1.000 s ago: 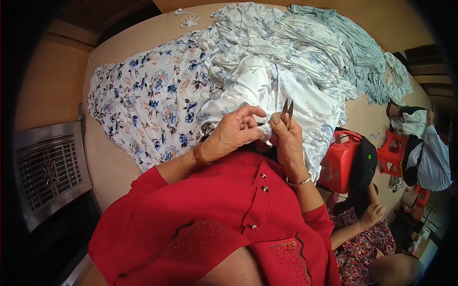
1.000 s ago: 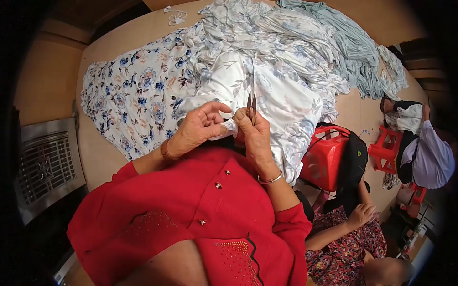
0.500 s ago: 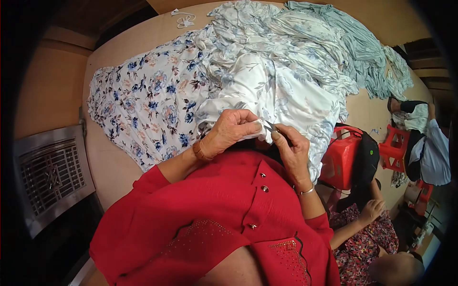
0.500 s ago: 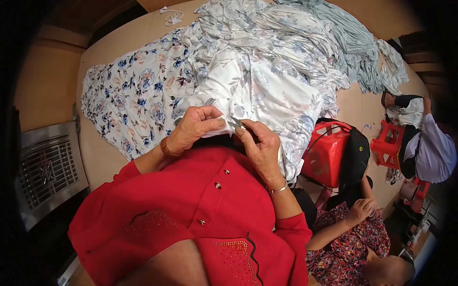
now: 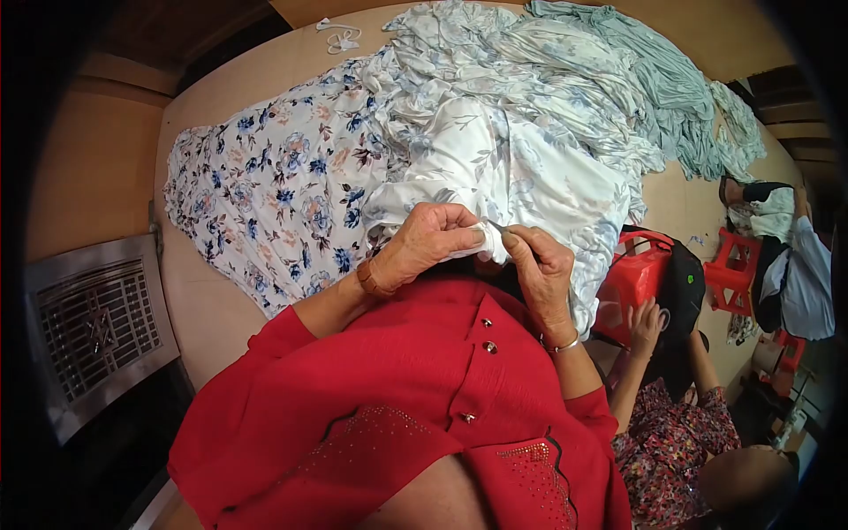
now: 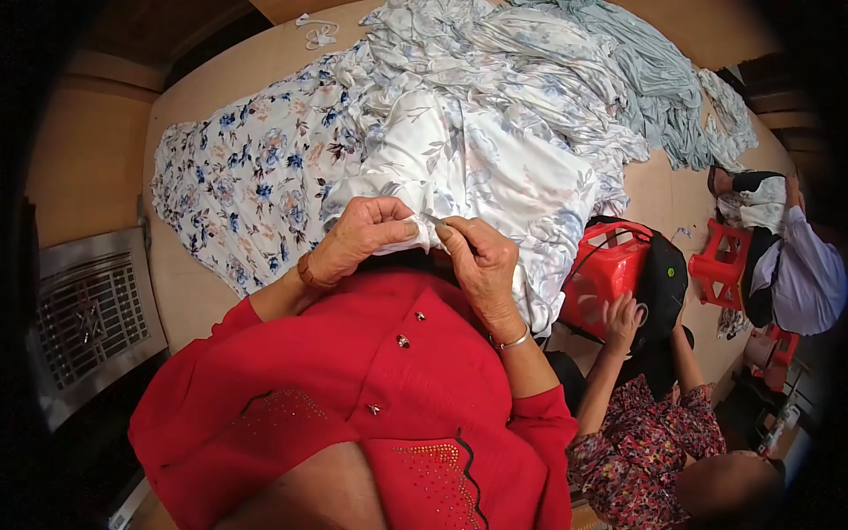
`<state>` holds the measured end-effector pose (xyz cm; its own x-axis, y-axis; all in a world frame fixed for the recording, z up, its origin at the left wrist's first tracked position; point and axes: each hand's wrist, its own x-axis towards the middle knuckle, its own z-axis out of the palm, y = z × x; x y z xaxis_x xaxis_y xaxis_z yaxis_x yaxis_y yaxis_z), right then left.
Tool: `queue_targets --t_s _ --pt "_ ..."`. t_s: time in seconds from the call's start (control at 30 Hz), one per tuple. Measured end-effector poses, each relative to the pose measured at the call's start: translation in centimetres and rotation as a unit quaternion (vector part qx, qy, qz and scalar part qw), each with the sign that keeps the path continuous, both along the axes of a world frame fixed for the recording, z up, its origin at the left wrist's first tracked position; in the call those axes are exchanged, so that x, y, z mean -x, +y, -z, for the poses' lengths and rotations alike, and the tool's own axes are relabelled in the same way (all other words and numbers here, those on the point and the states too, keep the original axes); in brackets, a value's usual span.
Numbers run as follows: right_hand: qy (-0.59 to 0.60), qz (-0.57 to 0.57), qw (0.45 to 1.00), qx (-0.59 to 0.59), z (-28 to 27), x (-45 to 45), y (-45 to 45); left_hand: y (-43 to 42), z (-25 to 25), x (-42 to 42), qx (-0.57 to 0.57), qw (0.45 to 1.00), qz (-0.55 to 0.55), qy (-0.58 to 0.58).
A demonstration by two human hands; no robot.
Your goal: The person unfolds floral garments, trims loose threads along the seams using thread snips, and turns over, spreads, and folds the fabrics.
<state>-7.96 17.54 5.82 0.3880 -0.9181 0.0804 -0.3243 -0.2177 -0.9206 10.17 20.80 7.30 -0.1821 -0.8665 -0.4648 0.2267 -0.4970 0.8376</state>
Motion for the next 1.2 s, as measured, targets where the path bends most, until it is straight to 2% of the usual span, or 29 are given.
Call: queue_targets --t_s 0.07,0.13,0.17,0.27,0.37,0.4,0.47,0.5,0.57,0.63,0.7,0.77,0.97,1.1,1.2 --pt "-0.011 0.014 1.0 -0.016 0.8 0.1 -0.1 0.1 0.1 0.0 0.001 1.0 -0.001 0.0" --pt "-0.1 0.048 0.987 -0.113 1.5 0.1 -0.1 0.2 0.3 -0.2 0.009 1.0 -0.001 -0.016" --pt "-0.1 0.048 0.987 -0.113 1.4 0.1 -0.1 0.3 0.2 -0.2 0.009 1.0 -0.001 -0.016" --pt "0.002 -0.079 0.973 -0.217 -0.4 0.0 -0.2 0.7 -0.3 -0.7 0.016 1.0 0.005 -0.02" --pt "0.005 -0.143 0.981 -0.133 2.1 0.4 0.3 1.7 -0.4 -2.5 0.028 0.999 0.017 -0.026" --pt "0.005 -0.143 0.981 -0.134 2.2 0.9 0.3 2.3 -0.2 -3.3 0.057 0.998 -0.026 -0.028" --pt "0.074 -0.112 0.985 -0.11 2.3 2.1 0.2 3.4 0.2 -4.9 0.085 0.993 -0.069 -0.031" --pt "0.072 -0.116 0.985 -0.109 2.1 2.4 0.2 3.9 0.3 -5.7 0.077 0.991 -0.108 -0.009" --pt "0.137 -0.056 0.988 -0.043 1.8 3.0 0.3 4.9 0.7 -7.3 0.071 0.986 -0.151 0.01" --pt "0.155 -0.047 0.987 -0.011 2.5 4.0 0.6 5.8 1.4 -8.9 0.116 0.964 -0.237 0.031" --pt "0.212 -0.046 0.972 0.087 2.3 4.9 0.7 6.6 1.6 -11.5 0.197 0.929 -0.289 0.121" --pt "0.213 -0.038 0.971 0.097 1.9 5.5 0.8 7.4 1.5 -13.7 0.219 0.884 -0.409 0.06" --pt "0.203 0.01 0.967 0.156 2.0 8.0 2.2 6.8 1.6 -16.2 0.216 0.888 -0.405 0.012" --pt "0.17 0.126 0.977 0.038 3.4 10.5 3.2 4.8 3.3 -16.2 0.18 0.891 -0.417 -0.029" --pt "0.105 0.151 0.983 -0.023 4.5 11.8 3.8 3.1 3.9 -16.0 0.148 0.898 -0.414 -0.03"
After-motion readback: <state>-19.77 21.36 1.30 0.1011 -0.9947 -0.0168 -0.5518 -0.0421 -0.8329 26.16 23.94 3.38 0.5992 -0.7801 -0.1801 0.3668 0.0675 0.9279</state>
